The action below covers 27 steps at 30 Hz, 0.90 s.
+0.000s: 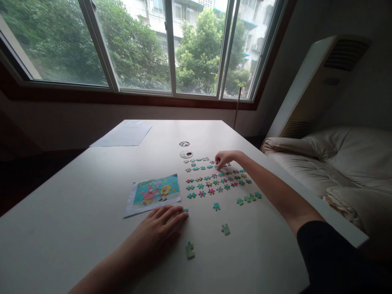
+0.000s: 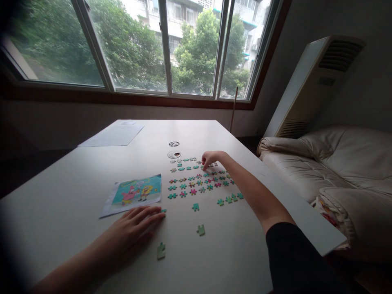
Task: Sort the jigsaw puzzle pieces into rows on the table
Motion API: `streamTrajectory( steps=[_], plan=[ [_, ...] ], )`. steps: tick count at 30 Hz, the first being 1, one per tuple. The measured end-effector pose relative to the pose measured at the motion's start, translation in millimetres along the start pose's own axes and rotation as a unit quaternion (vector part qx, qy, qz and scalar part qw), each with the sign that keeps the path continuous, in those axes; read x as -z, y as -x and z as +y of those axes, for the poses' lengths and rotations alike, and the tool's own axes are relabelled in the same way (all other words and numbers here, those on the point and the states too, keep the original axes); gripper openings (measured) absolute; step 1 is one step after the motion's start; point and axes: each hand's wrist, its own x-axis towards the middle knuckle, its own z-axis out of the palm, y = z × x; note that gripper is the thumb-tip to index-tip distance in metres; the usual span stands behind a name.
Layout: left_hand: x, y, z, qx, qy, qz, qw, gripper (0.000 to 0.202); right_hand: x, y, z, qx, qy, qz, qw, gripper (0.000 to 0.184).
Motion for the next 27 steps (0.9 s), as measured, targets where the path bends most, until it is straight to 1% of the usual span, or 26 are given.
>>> streamTrajectory(
  steps=[4,9,13,16,19,23,27],
  plan=[
    [-1.8,-0.1,-0.6,-0.001,0.002,0.007,1.000,0.037,1.3,1.1,-2.0,-0.001,0.003,0.002,1.000,0.052],
    [0.0,-1.2,1.3,-0.004,0.007,0.019,1.000,0.036,2.3,-0.2,-3.7,0.001,0.006,-0.001,1.000,0.046],
    [0.5,-1.3,1.3,-0.006,0.011,0.032,0.999,0.036,2.5,0.5,-5.1,0.006,0.002,0.006,1.000,0.046],
    [0.0,-0.5,0.6,-0.004,0.009,0.024,1.000,0.037,2.8,1.4,-4.5,0.022,-0.010,0.016,1.000,0.043],
    [-0.5,0.2,0.5,-0.001,0.004,0.020,1.000,0.037,3.1,3.5,-1.6,0.045,-0.037,0.022,0.998,0.036],
    [-1.3,-0.4,0.1,-0.001,0.003,0.020,1.000,0.037,3.2,15.8,4.2,0.072,-0.095,0.038,0.992,0.032],
    [-0.7,-1.3,-0.2,-0.002,0.004,0.018,1.000,0.037,-0.8,45.1,12.9,0.093,-0.165,0.080,0.979,0.037]
  ],
)
